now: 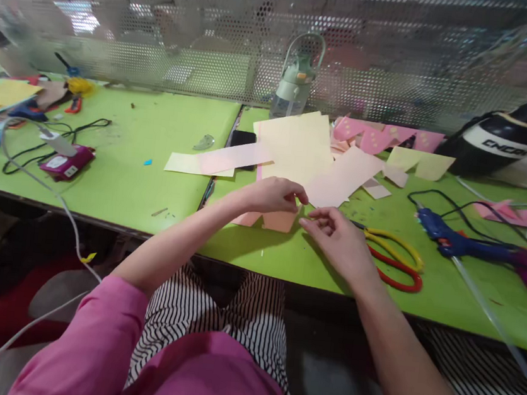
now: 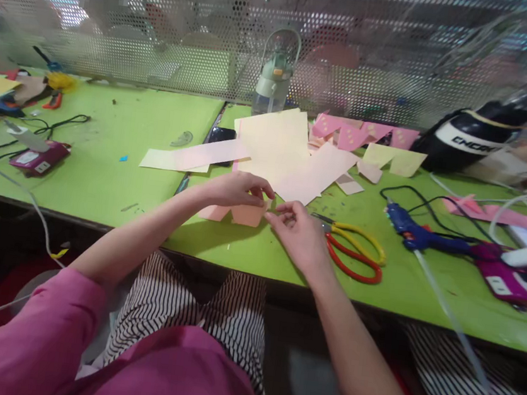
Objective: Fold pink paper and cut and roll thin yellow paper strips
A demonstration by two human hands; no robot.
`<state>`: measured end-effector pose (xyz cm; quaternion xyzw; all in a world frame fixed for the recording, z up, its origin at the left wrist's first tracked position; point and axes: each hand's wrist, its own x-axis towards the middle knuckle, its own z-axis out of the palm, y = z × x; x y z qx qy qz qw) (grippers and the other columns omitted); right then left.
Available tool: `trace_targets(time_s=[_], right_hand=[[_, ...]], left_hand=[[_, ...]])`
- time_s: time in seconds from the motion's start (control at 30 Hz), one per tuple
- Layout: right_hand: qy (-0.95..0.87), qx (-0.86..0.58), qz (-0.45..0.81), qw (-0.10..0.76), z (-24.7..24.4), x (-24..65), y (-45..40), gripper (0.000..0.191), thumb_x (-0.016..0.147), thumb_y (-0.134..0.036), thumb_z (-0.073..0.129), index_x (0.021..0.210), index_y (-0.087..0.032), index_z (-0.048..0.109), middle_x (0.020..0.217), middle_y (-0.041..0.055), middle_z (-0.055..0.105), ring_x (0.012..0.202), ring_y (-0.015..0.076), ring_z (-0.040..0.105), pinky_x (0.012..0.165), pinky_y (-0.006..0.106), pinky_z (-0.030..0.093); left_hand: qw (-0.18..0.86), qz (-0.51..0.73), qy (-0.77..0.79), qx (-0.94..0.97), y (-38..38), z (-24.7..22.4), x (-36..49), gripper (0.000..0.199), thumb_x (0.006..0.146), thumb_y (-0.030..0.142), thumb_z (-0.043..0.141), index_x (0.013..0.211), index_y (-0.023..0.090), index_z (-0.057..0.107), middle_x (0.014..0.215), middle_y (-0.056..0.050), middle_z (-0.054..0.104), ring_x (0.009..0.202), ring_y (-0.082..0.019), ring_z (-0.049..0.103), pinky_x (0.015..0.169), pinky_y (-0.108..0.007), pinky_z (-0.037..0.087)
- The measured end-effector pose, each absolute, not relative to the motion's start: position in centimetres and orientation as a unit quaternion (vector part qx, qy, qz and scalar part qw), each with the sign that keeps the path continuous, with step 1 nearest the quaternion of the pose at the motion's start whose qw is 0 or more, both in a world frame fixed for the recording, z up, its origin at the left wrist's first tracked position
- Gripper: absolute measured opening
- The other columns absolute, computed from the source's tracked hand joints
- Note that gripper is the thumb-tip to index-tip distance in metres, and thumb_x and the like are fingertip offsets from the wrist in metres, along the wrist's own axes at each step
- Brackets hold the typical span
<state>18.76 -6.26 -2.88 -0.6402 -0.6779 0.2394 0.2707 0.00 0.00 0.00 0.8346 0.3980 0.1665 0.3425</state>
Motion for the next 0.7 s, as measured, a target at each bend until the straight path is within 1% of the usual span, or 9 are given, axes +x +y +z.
trace_targets(time_s=[0.03, 0.13, 0.2, 0.33, 0.43, 0.5, 0.6, 0.67, 0.7], right_hand=[[-0.685, -0.637, 0.226, 0.273, -2.9, 19.0, -6.1, 0.036, 0.079, -0.054, 0.058, 0.094, -0.022, 0.062, 0.078, 0.0033, 0.064, 0.06, 0.0165, 0.054, 0.055, 0.031, 0.042], [-0.733, -0.597, 0.17, 0.279, -2.8, 19.4, -5.3, 0.036, 0.084, -0.045, 0.053, 0.111, -0.023, 0.064, 0.09, 0.0057, 0.063, 0.06, 0.0154, 0.052, 0.058, 0.033, 0.044], [-0.768, -0.563, 0.141, 0.272, -2.8, 19.4, -4.6, 0.037, 0.086, -0.04, 0.051, 0.117, -0.025, 0.063, 0.097, 0.007, 0.061, 0.06, 0.0149, 0.051, 0.061, 0.035, 0.046], [-0.776, -0.561, 0.143, 0.251, -2.4, 18.9, -4.2, 0.035, 0.084, -0.038, 0.053, 0.113, -0.022, 0.064, 0.099, 0.0087, 0.062, 0.062, 0.0159, 0.053, 0.062, 0.036, 0.047], [-0.728, -0.61, 0.181, 0.257, -2.1, 18.8, -5.2, 0.035, 0.083, -0.047, 0.056, 0.105, -0.021, 0.064, 0.092, 0.0077, 0.067, 0.062, 0.0176, 0.056, 0.06, 0.035, 0.046], [-0.693, -0.631, 0.217, 0.272, -2.0, 18.9, -6.1, 0.037, 0.083, -0.054, 0.056, 0.098, -0.021, 0.064, 0.086, 0.0064, 0.069, 0.065, 0.0198, 0.06, 0.06, 0.034, 0.046], [-0.672, -0.604, 0.286, 0.319, -2.1, 19.0, -7.2, 0.039, 0.084, -0.058, 0.055, 0.095, -0.023, 0.066, 0.088, 0.0052, 0.071, 0.077, 0.0215, 0.063, 0.068, 0.034, 0.048], [-0.66, -0.559, 0.339, 0.369, -2.1, 18.7, -7.6, 0.037, 0.083, -0.057, 0.058, 0.097, -0.023, 0.067, 0.093, 0.0043, 0.071, 0.082, 0.0206, 0.064, 0.073, 0.033, 0.049], [-0.652, -0.542, 0.353, 0.396, -1.9, 18.5, -7.7, 0.037, 0.082, -0.056, 0.06, 0.097, -0.023, 0.067, 0.092, 0.0036, 0.071, 0.082, 0.02, 0.064, 0.073, 0.032, 0.05]], left_hand=[[0.346, 0.165, 0.395, 0.835, 0.0, 0.0, -0.1, 0.03, 0.079, 0.022, 0.057, 0.107, 0.017, 0.068, 0.097, -0.005, 0.073, 0.086, -0.017, 0.064, 0.076, -0.028, 0.046], [0.352, 0.164, 0.39, 0.835, 0.0, 0.0, -0.2, 0.032, 0.079, 0.022, 0.057, 0.11, 0.018, 0.065, 0.099, -0.005, 0.073, 0.088, -0.017, 0.064, 0.077, -0.028, 0.046], [0.354, 0.167, 0.39, 0.833, 0.0, -0.1, -0.2, 0.032, 0.079, 0.023, 0.058, 0.11, 0.018, 0.064, 0.1, -0.005, 0.072, 0.089, -0.017, 0.064, 0.077, -0.028, 0.046], [0.354, 0.178, 0.397, 0.828, -0.1, -0.3, -0.1, 0.03, 0.078, 0.02, 0.058, 0.107, 0.015, 0.064, 0.097, -0.007, 0.072, 0.087, -0.017, 0.064, 0.075, -0.028, 0.046], [0.351, 0.196, 0.399, 0.824, -0.4, -0.1, -0.3, 0.027, 0.08, 0.019, 0.057, 0.106, 0.016, 0.063, 0.095, -0.006, 0.071, 0.086, -0.017, 0.064, 0.075, -0.028, 0.046], [0.366, 0.236, 0.384, 0.814, -0.6, 0.2, -0.7, 0.025, 0.083, 0.021, 0.055, 0.106, 0.017, 0.062, 0.094, -0.005, 0.071, 0.086, -0.015, 0.064, 0.075, -0.026, 0.047], [0.401, 0.337, 0.35, 0.777, -1.2, 0.8, -1.4, 0.028, 0.087, 0.024, 0.056, 0.113, 0.017, 0.059, 0.093, -0.005, 0.07, 0.087, -0.015, 0.065, 0.077, -0.025, 0.048], [0.407, 0.388, 0.337, 0.755, -1.6, 1.3, -1.8, 0.038, 0.088, 0.026, 0.058, 0.125, 0.018, 0.053, 0.095, -0.005, 0.07, 0.095, -0.017, 0.065, 0.082, -0.027, 0.049], [0.402, 0.405, 0.333, 0.751, -1.9, 1.5, -2.1, 0.044, 0.088, 0.027, 0.059, 0.13, 0.019, 0.05, 0.096, -0.005, 0.069, 0.102, -0.018, 0.063, 0.086, -0.028, 0.049]])
